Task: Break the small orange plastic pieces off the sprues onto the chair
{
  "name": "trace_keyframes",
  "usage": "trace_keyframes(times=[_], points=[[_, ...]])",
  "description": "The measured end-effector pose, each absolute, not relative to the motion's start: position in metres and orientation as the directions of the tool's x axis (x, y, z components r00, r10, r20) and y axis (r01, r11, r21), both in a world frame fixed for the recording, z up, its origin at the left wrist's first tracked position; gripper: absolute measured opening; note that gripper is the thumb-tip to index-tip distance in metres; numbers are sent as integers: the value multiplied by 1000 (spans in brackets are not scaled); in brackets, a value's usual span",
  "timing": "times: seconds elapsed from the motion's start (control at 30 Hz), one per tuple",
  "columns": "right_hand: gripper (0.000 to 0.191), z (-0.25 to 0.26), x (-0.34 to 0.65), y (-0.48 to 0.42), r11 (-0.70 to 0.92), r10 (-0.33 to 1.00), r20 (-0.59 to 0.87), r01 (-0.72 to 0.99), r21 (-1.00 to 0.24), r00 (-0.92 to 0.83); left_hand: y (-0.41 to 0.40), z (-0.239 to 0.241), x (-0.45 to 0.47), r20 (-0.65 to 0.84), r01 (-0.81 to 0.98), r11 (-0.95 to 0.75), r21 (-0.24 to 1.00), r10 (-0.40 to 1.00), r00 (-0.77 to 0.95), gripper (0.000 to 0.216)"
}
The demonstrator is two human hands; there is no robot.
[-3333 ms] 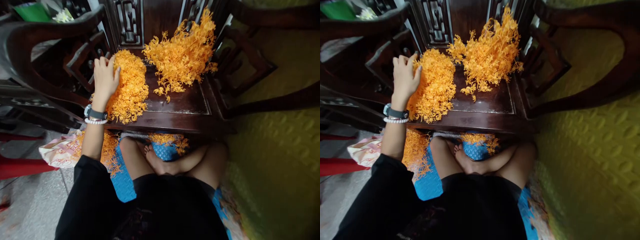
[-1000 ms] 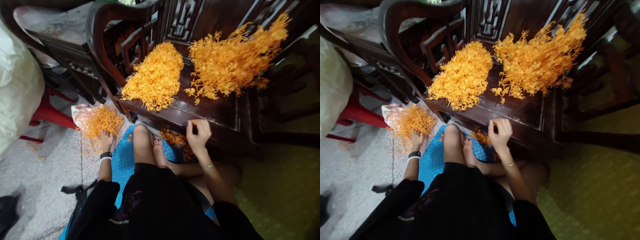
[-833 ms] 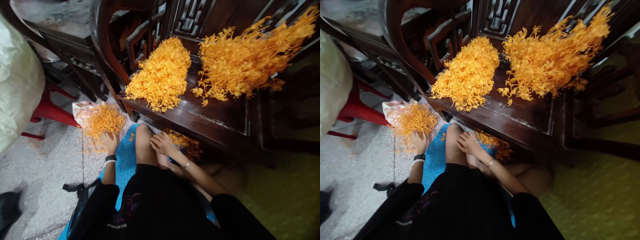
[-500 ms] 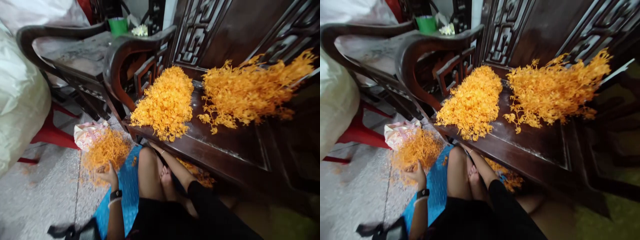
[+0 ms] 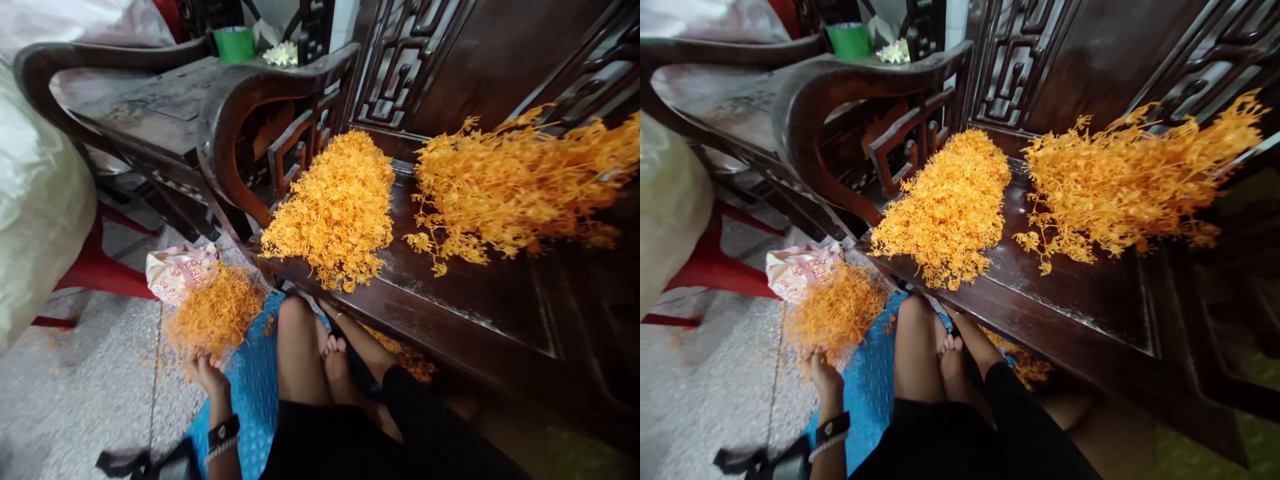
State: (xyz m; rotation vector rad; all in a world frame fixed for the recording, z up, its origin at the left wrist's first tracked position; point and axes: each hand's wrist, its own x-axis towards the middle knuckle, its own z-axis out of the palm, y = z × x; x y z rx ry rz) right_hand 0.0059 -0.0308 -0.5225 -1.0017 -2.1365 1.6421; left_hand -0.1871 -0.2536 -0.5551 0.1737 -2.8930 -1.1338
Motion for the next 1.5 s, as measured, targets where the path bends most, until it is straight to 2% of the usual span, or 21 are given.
trace_keyframes(times=[0.07,0.1,0.17,0.27,0.33,0.43,0.63,0.77,0.9,1.0,1.07,1.13,1.17,1.2,1.27,1.33,1.4,1.5], points=[[25,-526,5,-25,108,690,-207,382,-918,-693,-258,-552,-173,35,-79,759,647,-132,-991,39],[25,-524,5,-21,114,705,-200,386,-915,-680,-258,-551,-163,48,-42,771,636,-94,-994,38],[26,-515,8,-11,144,728,-159,376,-915,-667,-251,-552,-138,33,102,766,635,105,-994,30],[23,-495,27,-10,204,741,-92,354,-913,-665,-225,-561,-107,-16,343,663,666,472,-881,24],[24,-482,49,-24,230,735,-71,347,-909,-674,-205,-569,-100,-13,420,618,665,572,-820,33],[22,-469,78,-46,245,719,-70,346,-906,-691,-183,-581,-109,8,449,639,625,570,-822,46],[21,-448,95,-39,223,745,-70,346,-911,-664,-167,-601,-125,-27,470,679,565,584,-811,46],[32,-443,86,-32,136,761,-94,299,-945,-642,-169,-604,-116,-50,389,748,537,489,-871,33],[43,-431,75,-29,67,731,-103,221,-973,-674,-178,-588,-108,-5,379,734,563,462,-887,21],[34,-390,70,-16,102,713,-39,158,-982,-700,-182,-556,-107,118,455,641,618,496,-860,30],[20,-343,66,-2,228,686,79,110,-967,-723,-178,-523,-113,235,558,518,648,561,-794,33],[13,-289,55,15,641,451,371,5,-768,-812,-162,-480,-127,360,658,374,653,611,-705,33],[15,-263,46,25,773,327,489,-69,-631,-809,-149,-455,-137,420,692,320,647,608,-674,34],[16,-240,34,36,861,232,573,-108,-497,-786,-133,-428,-147,477,717,279,639,588,-654,37],[17,-204,1,65,947,157,681,-86,-309,-715,-93,-370,-167,561,757,209,619,556,-613,43],[17,-187,-36,97,960,207,685,11,-279,-699,-47,-317,-185,612,793,158,588,554,-564,40],[14,-185,-70,129,926,330,651,102,-363,-684,-3,-277,-198,654,855,134,501,589,-475,37],[12,-195,-105,163,869,470,570,239,-433,-675,45,-247,-213,663,923,151,353,656,-361,35]])
